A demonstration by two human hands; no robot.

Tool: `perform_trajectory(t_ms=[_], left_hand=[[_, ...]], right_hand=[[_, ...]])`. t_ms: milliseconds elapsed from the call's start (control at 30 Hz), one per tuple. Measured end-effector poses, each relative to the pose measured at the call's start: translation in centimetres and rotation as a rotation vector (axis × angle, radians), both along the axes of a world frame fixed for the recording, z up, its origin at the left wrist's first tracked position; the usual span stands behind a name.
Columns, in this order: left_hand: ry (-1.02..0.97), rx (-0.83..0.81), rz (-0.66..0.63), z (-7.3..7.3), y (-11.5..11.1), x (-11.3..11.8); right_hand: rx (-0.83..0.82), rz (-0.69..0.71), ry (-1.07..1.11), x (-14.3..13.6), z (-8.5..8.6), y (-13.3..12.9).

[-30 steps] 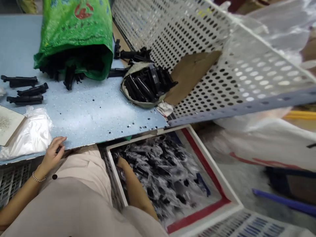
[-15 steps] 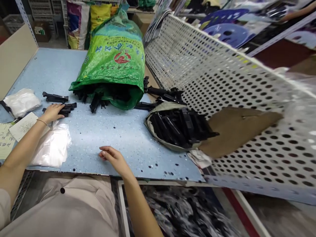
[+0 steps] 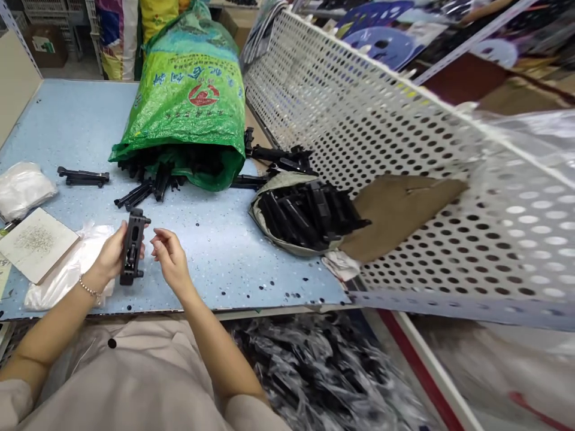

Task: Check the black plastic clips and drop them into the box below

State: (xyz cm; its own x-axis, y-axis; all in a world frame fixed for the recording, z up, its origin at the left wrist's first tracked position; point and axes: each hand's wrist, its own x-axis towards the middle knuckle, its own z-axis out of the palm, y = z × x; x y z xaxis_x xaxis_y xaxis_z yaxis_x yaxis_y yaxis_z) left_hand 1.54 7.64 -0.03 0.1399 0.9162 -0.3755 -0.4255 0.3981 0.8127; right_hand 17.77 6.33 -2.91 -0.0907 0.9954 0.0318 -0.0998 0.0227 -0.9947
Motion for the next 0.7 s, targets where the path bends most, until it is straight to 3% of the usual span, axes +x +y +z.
perform_trajectory(t_ms=[100,233,300,433,500,600,700], left_hand=[[-0.129,-0.051,-0.085,-0.6,-3.0,0.8],[-0.124,-0.045,-0.154,-1.6,-4.7,0.6],[-0.092,-0.050,-0.133,-2.0,-4.7,0.5],[-0.005,-0.036,0.030,-2.3,-3.7,0.3],[-0.012,-0.039,0.082,-2.3,-3.2,0.1],[-0.058,-0.077,0.035,-2.4,-2.7,0.0],[-0.103,-0.116,-0.001,-2.9,-2.7,0.3]], right_hand=[[0.063,0.015,-0.132,-0.3,-0.5,-0.2],[0.170,0.035,-0.344,-0.1,-0.6,0.5],[0.192,0.071,-0.416,0.0,-0.6,1.1],[0.087,0.200,-0.402,0.0,-1.1,0.4],[0.188,0.274,-0.468,0.1,-1.6,-1.2],[0.424,0.352,-0.585,0.1,-2.3,-3.6],[0.451,0.360,-0.591,0.1,-2.4,-4.9]])
